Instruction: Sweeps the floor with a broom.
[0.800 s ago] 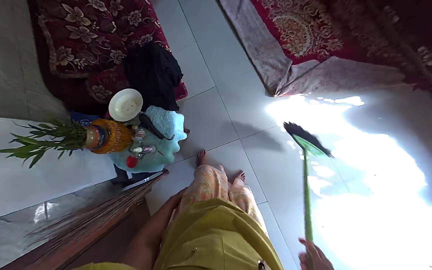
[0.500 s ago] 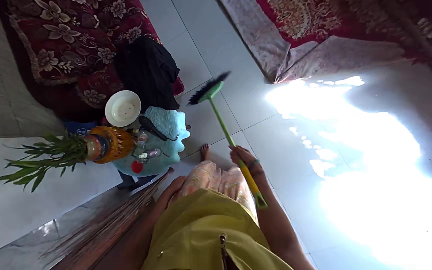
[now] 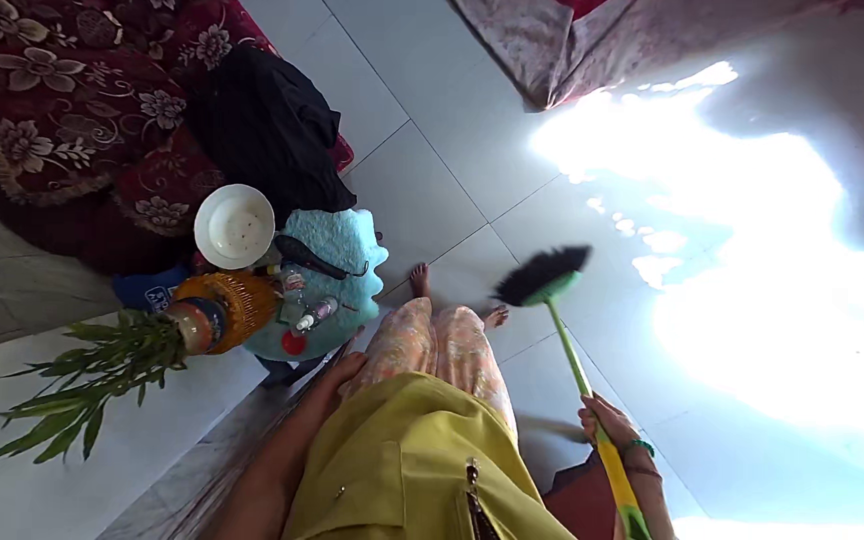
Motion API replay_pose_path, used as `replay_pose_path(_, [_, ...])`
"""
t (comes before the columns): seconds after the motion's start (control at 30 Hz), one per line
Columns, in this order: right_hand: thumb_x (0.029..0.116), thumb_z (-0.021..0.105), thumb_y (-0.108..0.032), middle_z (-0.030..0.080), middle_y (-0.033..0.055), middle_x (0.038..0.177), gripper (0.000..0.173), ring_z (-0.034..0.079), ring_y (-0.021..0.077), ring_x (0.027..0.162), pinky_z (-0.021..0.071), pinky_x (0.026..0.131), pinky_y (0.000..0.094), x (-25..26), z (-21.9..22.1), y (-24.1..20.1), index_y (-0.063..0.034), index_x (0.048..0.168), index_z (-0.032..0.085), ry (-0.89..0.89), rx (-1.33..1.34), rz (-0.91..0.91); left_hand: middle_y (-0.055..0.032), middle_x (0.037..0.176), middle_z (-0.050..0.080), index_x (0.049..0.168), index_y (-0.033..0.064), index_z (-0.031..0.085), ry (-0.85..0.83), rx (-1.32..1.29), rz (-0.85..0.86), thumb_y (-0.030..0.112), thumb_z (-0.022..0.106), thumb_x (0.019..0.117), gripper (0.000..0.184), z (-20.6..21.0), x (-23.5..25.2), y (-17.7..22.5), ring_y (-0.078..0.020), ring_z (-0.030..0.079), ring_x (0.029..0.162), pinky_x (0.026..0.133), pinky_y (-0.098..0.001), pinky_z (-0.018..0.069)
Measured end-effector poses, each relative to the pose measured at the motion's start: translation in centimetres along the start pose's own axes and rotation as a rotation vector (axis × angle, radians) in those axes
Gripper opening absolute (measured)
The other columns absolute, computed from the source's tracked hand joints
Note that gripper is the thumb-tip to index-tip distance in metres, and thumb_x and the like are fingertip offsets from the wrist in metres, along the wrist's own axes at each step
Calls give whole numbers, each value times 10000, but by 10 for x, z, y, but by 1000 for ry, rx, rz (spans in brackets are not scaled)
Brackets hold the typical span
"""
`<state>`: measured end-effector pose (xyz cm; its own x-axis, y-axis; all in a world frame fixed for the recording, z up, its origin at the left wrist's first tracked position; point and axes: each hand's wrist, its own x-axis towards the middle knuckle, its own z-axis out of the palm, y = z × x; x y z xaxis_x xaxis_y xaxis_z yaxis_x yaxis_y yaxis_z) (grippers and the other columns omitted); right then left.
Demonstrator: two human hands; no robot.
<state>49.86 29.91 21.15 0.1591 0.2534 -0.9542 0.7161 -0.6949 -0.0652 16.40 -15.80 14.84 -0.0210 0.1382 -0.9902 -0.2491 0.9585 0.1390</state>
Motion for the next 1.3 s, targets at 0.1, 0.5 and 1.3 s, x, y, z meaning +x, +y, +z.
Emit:
replay_pose_path(0.1, [1089, 498, -163, 489, 1, 640, 284, 499, 65, 460, 457, 439, 225, -24, -1, 13, -24, 1336, 494, 218, 32, -35, -273, 1475, 515, 1454, -29, 501, 17, -44, 52, 403, 306, 1130, 574, 6, -1, 7, -374, 484, 1399, 1172, -553, 347])
replay_pose_path(0.5, [1112, 417, -269, 558, 15, 729, 490, 514, 102, 544, 461, 496, 270, -24, 139, 47, -163, 1585, 341, -512, -48, -232, -242, 1415, 574, 1401, -14, 562, 173, -156, 40, 380, 316, 1134, 536, 121, -32, -49, -334, 548, 1332, 1129, -520, 413])
replay_pose_path(1.3, [1100, 483, -253, 544, 45, 696, 573, 492, 122, 482, 463, 454, 289, -32, 196, 299, -143, 1626, 284, -661, -362, -217, -250, 1644, 253, 1617, 145, 213, 912, -1565, -291, 810, 474, 902, 1010, 152, -91, -296, -471, 391, 1431, 1041, -687, 446])
